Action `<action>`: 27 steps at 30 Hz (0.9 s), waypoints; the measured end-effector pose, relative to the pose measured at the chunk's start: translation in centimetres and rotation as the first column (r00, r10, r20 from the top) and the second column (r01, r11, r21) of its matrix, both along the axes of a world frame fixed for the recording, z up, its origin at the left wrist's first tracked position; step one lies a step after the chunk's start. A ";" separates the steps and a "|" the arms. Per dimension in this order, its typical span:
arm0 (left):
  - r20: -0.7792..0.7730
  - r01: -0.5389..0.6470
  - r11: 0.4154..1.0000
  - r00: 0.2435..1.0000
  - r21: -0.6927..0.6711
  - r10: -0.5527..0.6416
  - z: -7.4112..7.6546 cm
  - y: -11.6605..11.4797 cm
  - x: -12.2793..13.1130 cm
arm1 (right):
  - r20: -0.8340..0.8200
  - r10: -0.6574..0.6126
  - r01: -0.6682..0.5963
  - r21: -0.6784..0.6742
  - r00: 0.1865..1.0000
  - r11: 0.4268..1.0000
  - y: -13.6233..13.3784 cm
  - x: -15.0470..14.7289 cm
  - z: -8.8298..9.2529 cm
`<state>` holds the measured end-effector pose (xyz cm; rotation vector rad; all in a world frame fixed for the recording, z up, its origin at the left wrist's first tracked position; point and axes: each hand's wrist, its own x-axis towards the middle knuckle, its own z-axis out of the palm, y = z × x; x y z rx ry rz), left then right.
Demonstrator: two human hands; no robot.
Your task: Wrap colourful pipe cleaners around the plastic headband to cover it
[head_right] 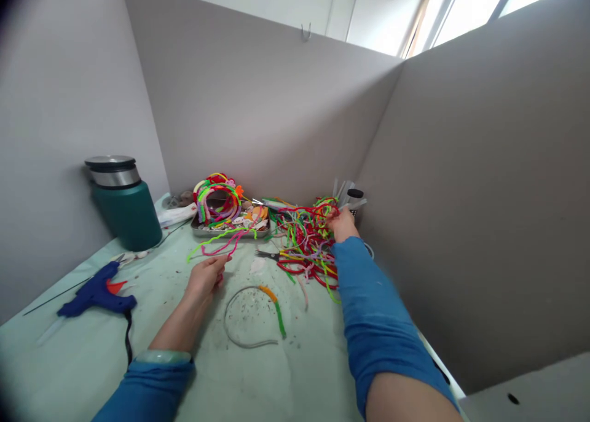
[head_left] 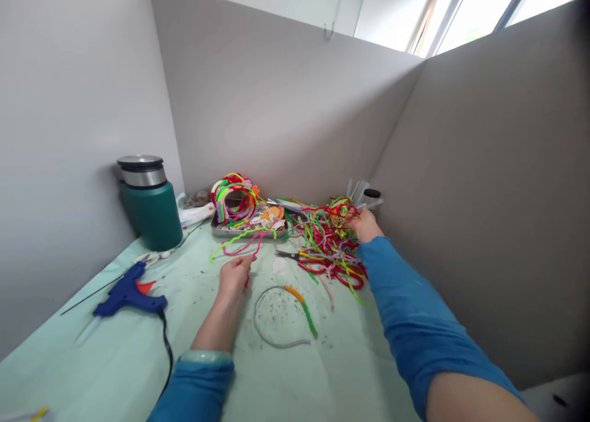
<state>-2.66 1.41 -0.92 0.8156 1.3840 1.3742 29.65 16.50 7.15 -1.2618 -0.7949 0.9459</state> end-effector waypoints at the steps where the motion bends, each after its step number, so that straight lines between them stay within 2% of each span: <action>1: -0.001 -0.001 1.000 1.000 -0.004 0.001 0.1 0.0 0.1 | -0.009 0.005 -0.005 -0.016 1.000 1.000 -0.1 -0.1 0.1; 6: -0.019 0.026 1.000 0.999 -0.001 -0.026 0.2 -0.2 0.5 | 0.043 0.030 -0.029 -0.035 0.999 0.999 -2.1 -2.3 -0.2; 9: -0.020 0.056 0.998 0.998 0.004 -0.056 0.4 -0.3 0.7 | 0.130 0.002 -0.005 0.022 0.992 1.000 -4.7 -4.5 -0.9; 11: -0.024 0.085 0.996 0.996 0.011 -0.084 0.6 -0.5 0.8 | 0.198 0.020 -0.038 0.089 0.980 0.995 -7.0 -6.6 -1.9; 12: -0.025 0.105 0.994 0.994 0.017 -0.105 0.7 -0.6 1.0 | 0.316 0.071 -0.119 0.138 0.946 0.983 -8.3 -7.9 -2.6; 14: -0.035 0.154 0.987 0.988 0.034 -0.153 0.8 -0.9 1.3 | 0.445 0.313 -0.374 0.055 0.839 0.926 -10.8 -10.7 -4.3; 16: -0.064 0.204 0.978 0.978 0.050 -0.200 0.7 -1.1 1.6 | 0.366 0.537 -0.559 -0.051 0.760 0.827 -12.9 -13.4 -6.0; 19: -0.153 0.283 0.957 0.950 0.057 -0.272 0.5 -1.3 2.0 | 0.148 0.623 -0.628 -0.014 0.768 0.778 -14.4 -16.0 -7.8; 22: -0.236 0.349 0.937 0.913 0.033 -0.332 0.4 -1.4 2.4 | -0.044 0.565 -0.562 0.064 0.824 0.825 -14.3 -16.1 -8.3; 27: -0.351 0.371 0.928 0.865 -0.035 -0.359 1.1 -1.8 2.7 | -0.287 0.411 -0.380 0.159 0.865 0.911 -12.9 -13.1 -8.3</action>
